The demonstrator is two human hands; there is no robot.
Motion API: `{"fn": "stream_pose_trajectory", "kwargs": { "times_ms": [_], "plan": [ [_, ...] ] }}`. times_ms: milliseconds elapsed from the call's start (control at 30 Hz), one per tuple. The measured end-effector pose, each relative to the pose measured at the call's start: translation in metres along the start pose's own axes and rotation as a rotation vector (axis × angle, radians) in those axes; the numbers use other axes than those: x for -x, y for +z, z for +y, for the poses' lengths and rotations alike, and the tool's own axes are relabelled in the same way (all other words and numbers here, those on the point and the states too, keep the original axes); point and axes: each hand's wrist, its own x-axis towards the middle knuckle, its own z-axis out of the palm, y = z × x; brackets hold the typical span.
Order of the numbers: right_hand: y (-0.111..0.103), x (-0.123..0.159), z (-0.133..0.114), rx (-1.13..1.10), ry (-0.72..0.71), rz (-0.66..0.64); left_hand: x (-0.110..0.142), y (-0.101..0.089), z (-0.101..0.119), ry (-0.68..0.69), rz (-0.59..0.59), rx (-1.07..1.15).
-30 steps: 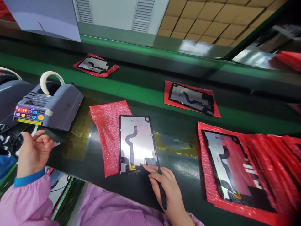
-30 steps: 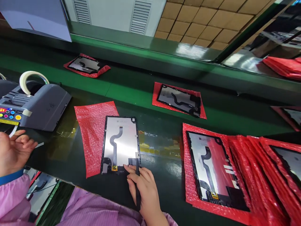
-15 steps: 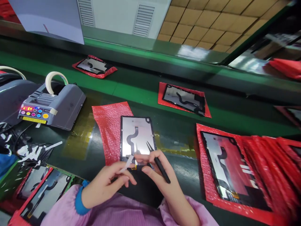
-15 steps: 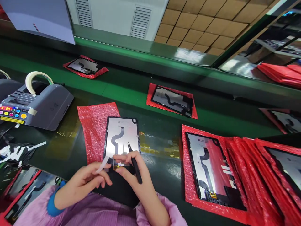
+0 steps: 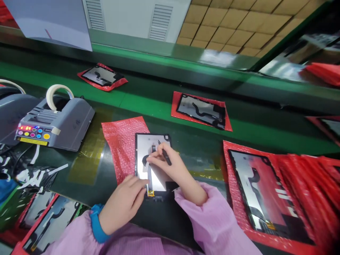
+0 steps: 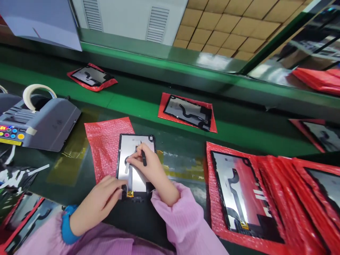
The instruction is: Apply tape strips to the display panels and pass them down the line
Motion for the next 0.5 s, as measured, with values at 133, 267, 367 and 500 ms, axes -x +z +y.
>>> {"fn": "stream_pose_trajectory", "kwargs": {
  "times_ms": [133, 267, 367, 500],
  "plan": [
    [0.007, -0.007, 0.008, 0.118, 0.025, -0.025, -0.013, 0.001, -0.009, 0.050, 0.049, -0.490],
    [0.013, -0.016, 0.010, 0.270, 0.041, 0.004, -0.019, 0.011, -0.015, 0.018, 0.050, -0.736],
    [0.012, -0.029, 0.012, 0.389, 0.044, 0.162, -0.019, 0.012, -0.017, 0.023, 0.038, -0.778],
    [-0.015, -0.036, 0.017, 0.454, 0.030, 0.417, -0.018, 0.004, -0.019, 0.180, -0.069, -0.705]
  ]
}}
